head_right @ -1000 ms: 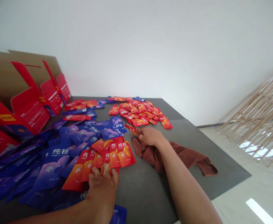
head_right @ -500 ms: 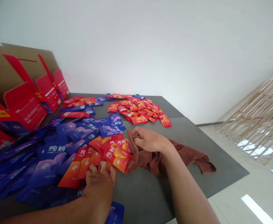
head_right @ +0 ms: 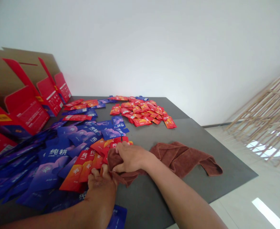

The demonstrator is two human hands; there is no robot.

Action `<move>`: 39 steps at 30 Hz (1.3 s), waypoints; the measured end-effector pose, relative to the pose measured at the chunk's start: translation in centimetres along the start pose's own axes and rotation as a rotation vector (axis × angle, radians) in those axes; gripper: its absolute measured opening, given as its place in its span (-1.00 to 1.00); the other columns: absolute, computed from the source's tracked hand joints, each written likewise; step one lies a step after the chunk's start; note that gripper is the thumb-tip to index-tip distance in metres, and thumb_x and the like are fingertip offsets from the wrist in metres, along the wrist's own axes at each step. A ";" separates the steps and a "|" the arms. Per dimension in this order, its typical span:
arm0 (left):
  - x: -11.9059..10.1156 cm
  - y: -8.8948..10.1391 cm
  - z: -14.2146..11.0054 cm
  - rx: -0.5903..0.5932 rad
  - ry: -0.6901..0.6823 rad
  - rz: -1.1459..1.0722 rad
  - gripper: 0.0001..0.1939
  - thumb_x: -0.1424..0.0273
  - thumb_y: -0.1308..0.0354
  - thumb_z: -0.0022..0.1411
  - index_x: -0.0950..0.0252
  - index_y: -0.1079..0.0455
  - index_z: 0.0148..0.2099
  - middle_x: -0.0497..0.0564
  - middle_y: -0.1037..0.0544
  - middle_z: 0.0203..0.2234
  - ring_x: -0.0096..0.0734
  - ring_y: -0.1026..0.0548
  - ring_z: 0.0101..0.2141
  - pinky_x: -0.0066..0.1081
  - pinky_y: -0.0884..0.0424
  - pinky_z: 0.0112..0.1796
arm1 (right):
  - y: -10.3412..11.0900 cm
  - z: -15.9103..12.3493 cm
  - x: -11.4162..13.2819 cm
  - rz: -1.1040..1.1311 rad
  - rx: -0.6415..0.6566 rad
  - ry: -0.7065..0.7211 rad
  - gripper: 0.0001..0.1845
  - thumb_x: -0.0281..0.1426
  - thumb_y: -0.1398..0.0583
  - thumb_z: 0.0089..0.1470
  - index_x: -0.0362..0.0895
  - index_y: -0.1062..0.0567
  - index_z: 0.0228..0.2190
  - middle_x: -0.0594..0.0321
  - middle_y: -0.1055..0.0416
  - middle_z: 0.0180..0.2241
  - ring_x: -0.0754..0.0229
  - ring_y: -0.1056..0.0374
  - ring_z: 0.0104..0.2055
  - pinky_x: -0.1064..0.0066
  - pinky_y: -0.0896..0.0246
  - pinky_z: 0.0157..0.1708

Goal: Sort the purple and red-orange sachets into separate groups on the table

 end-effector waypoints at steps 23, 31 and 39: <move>0.6 1.1 0.1 0.078 -0.063 -0.052 -0.35 0.77 0.17 0.21 0.12 -0.33 0.19 0.31 -0.40 0.13 0.26 -0.41 0.04 -0.01 -0.43 -0.10 | 1.0 1.0 -3.3 -0.096 -0.210 0.105 -0.70 -0.54 -0.06 0.17 -0.04 -0.52 -0.17 0.23 -0.42 -0.17 0.25 -0.36 -0.24 0.49 -0.09 -0.31; -0.3 -0.6 0.1 -0.053 -0.024 0.003 -0.38 0.76 0.14 0.20 0.12 -0.37 0.16 0.33 -0.42 0.11 0.30 -0.43 0.02 0.07 -0.39 -0.10 | 1.5 1.3 -5.6 -0.042 -0.349 0.119 -0.62 -0.57 -0.07 0.14 -0.04 -0.60 -0.15 0.18 -0.39 -0.23 0.23 -0.33 -0.24 0.46 -0.17 -0.22; 0.3 0.7 -0.1 -0.024 -0.042 -0.036 -0.38 0.77 0.14 0.20 0.17 -0.38 0.15 0.33 -0.42 0.11 0.28 -0.44 0.01 0.04 -0.40 -0.11 | 0.8 1.8 -4.5 0.241 -0.204 0.249 -0.53 -0.69 -0.02 0.02 -0.12 -0.60 -0.19 0.20 -0.44 -0.23 0.26 -0.36 -0.19 0.43 -0.24 -0.11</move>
Point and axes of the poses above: each hand's wrist, its own z-axis towards the middle knuckle, its own y-axis out of the back of the hand, x = y × z, the point moved 5 cm from there along z, towards the middle knuckle
